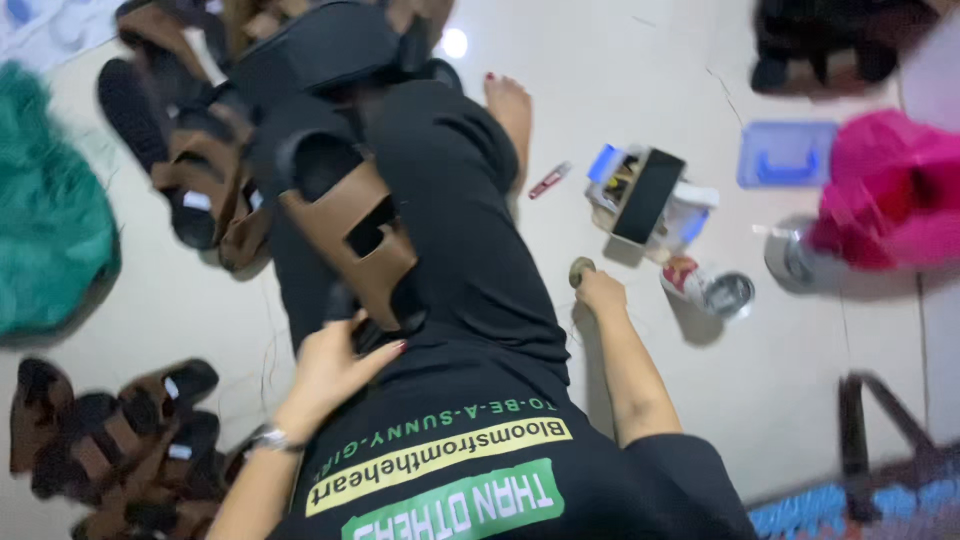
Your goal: The person sits on the floor and sews a brown strap onto a black sandal using a needle and thread. They repeatedly push the needle through the strap and pull the thread tight to secure the attachment.
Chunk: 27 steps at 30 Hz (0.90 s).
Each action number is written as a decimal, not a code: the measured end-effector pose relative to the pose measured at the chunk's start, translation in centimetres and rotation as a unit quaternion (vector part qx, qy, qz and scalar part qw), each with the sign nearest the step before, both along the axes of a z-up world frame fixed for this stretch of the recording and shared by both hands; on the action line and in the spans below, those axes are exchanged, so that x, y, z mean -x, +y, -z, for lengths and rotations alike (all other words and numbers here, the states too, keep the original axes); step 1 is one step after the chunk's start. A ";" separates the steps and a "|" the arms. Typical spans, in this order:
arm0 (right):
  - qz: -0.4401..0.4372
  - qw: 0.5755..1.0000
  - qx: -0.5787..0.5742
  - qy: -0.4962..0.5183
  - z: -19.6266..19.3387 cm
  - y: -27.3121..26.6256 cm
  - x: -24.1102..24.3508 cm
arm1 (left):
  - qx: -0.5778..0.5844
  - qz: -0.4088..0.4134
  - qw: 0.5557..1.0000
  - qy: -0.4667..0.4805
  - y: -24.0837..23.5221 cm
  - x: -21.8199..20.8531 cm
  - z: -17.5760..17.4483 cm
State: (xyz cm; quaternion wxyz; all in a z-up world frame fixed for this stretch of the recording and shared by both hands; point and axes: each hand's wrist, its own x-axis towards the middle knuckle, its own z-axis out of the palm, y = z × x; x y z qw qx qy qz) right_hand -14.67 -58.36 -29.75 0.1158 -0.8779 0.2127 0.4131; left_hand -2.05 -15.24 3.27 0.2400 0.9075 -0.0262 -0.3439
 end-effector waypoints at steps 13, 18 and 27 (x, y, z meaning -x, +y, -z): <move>0.091 0.768 -0.306 -0.555 -33.2 13.9 -14.8 | 0.104 -0.154 0.923 -0.337 -2.8 -2.2 1.6; -0.131 0.748 -0.327 -0.563 -33.5 23.9 -18.9 | 0.087 -0.162 0.895 -0.406 -1.7 -1.7 3.6; 0.008 0.827 -0.411 -0.384 -33.2 22.8 -23.1 | 0.146 -0.184 0.927 -0.291 -5.2 -5.8 0.4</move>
